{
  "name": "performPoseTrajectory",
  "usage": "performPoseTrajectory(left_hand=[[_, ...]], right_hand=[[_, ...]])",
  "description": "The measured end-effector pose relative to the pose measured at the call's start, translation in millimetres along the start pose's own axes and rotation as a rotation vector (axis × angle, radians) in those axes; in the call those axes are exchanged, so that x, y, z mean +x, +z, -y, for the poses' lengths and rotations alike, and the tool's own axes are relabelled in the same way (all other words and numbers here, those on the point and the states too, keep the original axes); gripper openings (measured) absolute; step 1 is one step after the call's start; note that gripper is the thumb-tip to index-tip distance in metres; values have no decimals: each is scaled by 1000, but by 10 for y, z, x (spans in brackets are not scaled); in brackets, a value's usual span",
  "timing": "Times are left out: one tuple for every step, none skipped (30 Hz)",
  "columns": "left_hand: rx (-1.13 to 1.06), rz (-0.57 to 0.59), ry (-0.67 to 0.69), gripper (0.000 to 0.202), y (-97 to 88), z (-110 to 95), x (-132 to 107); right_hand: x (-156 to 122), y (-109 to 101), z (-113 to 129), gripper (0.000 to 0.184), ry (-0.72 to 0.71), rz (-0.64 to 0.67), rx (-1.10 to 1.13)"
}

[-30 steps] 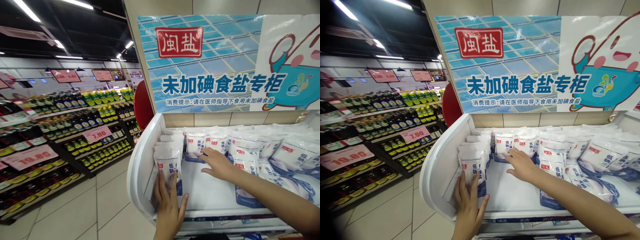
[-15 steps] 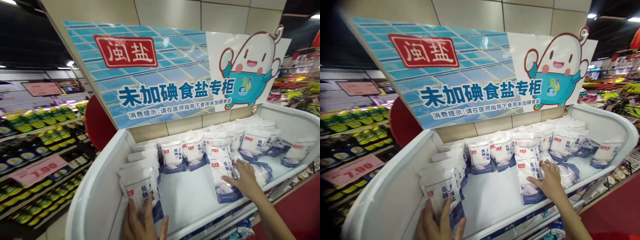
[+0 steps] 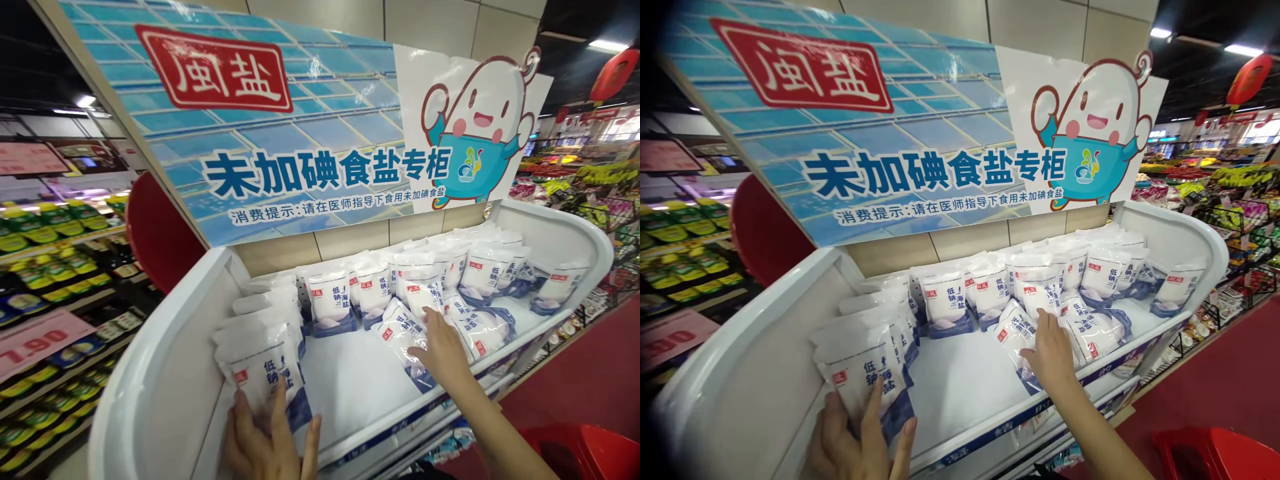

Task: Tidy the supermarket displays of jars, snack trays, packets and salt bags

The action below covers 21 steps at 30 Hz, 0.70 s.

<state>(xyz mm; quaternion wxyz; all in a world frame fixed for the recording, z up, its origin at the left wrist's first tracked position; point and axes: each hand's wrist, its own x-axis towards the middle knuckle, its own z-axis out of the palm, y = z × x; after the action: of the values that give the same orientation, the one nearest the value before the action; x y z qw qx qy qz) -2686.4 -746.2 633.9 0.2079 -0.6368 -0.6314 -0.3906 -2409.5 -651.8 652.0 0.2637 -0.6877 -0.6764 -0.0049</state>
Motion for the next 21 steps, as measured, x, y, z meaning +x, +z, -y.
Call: performPoseTrajectory(left_hand=[[6,5,-3,76,-3,1,-7],[11,10,-5,75,-6,2,-12],[15,15,-7,74,-10,4,-16],[19,20,-7,73,-15,6,-19],[20,26,-8,72,-20,8,-22],[18,32,-11,70,-26,10,-25],[15,39,-18,69,-32,12,-27],[10,44,-28,67,-38,14,-30],[3,49,-36,65,-43,16,-34],[-6,53,-43,64,-48,17,-37],[-14,58,-49,63,-52,18,-40],[-22,63,-54,62,-55,18,-42],[-29,68,-57,63,-57,19,-42],[-34,73,-58,64,-58,20,-41],[-34,77,-57,65,-58,21,-38],[-31,78,-51,67,-58,22,-33],[-24,78,-40,68,-58,23,-27],[-17,78,-27,69,-58,23,-20],[-10,77,-15,70,-58,24,-14],[-7,77,-8,70,-58,23,-8],[-7,78,-4,70,-59,22,-4]], right_hand=[[20,-23,77,75,8,39,-54],[37,-47,152,72,27,78,-92],[52,-69,222,70,49,113,-117],[65,-87,282,70,73,145,-131],[79,-100,327,69,93,179,-134],[95,-105,354,67,104,211,-123],[117,-104,362,64,104,235,-100],[143,-96,350,60,100,249,-68],[174,-83,323,56,96,260,-26],[205,-70,285,48,88,277,26],[231,-59,242,38,72,304,86],[247,-54,203,29,50,337,143],[249,-60,173,27,26,363,192],[235,-76,159,28,8,371,235],[207,-104,165,28,-3,348,276],[167,-139,193,26,-1,293,323],[124,-177,244,24,10,224,386],[85,-209,314,25,18,168,477],[58,-231,401,30,11,144,594],[49,-237,502,35,-15,159,723],[61,-224,610,38,-59,201,841]])
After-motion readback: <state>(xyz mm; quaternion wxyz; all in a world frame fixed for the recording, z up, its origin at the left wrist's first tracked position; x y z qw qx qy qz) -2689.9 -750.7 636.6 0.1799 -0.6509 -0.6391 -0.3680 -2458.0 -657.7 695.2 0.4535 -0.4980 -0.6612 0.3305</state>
